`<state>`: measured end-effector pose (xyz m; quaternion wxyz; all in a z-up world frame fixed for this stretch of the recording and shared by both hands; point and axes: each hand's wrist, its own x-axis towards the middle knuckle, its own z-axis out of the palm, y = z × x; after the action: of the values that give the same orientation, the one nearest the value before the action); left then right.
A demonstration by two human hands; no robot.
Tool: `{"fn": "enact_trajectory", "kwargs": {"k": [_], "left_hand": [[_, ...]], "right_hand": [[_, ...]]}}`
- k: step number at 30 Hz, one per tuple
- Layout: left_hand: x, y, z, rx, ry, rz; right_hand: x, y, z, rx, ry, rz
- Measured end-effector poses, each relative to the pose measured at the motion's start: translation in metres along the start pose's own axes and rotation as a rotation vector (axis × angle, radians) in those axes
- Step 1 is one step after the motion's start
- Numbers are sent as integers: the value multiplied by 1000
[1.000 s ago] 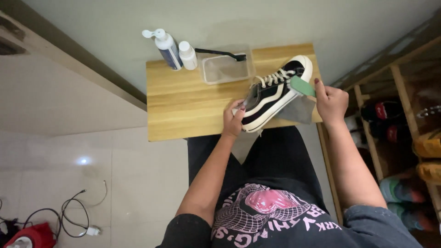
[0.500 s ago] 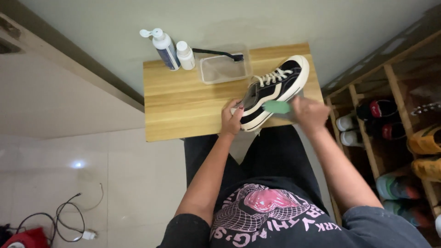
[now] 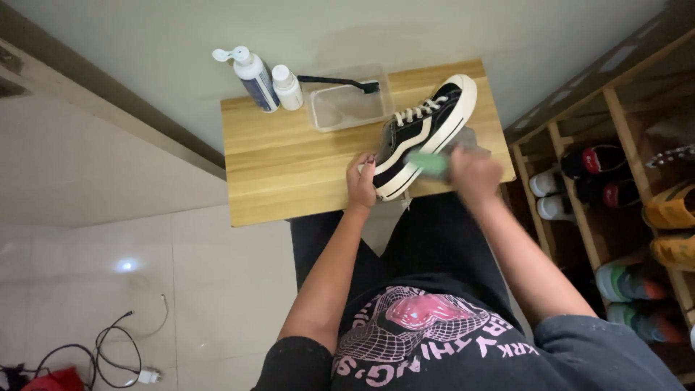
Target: The person scrubs the sole of a black and white sneaker with a green brush on a wooden table. They then flip the shoe over and continue scrubbing the upper fabric and white rubber toe cap with the same brush.
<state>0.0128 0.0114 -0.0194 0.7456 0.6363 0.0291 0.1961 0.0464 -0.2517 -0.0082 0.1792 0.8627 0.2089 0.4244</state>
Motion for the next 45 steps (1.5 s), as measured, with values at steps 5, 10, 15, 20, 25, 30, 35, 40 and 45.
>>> {"fn": "enact_trajectory", "kwargs": {"k": [5,10,15,20,25,30,35,40,45], "left_hand": [[-5,6,1,25,-10,11],[-2,-2,1,-8,0,-9],[-5,-22,5,-17,-4,-45],[-1,-45,3,-77,43,-97],[-5,-43,5,-48,33,-91],[-7,-15,1,-28,-37,-48],[-12,-1,7,-56,-46,-60],[-4,-15,-4,9,-63,-51],[0,-48,-4,23,-87,39]], "right_hand": [[1,35,1,232,-101,225],[12,7,-32,40,-151,74],[2,48,2,379,-265,493],[20,1,-48,50,-69,-12],[-3,23,-11,159,-39,205],[8,-7,-53,85,-24,-22],[-16,21,3,-46,-29,142],[-7,10,-18,143,-122,-22],[-19,16,19,56,-177,154]]}}
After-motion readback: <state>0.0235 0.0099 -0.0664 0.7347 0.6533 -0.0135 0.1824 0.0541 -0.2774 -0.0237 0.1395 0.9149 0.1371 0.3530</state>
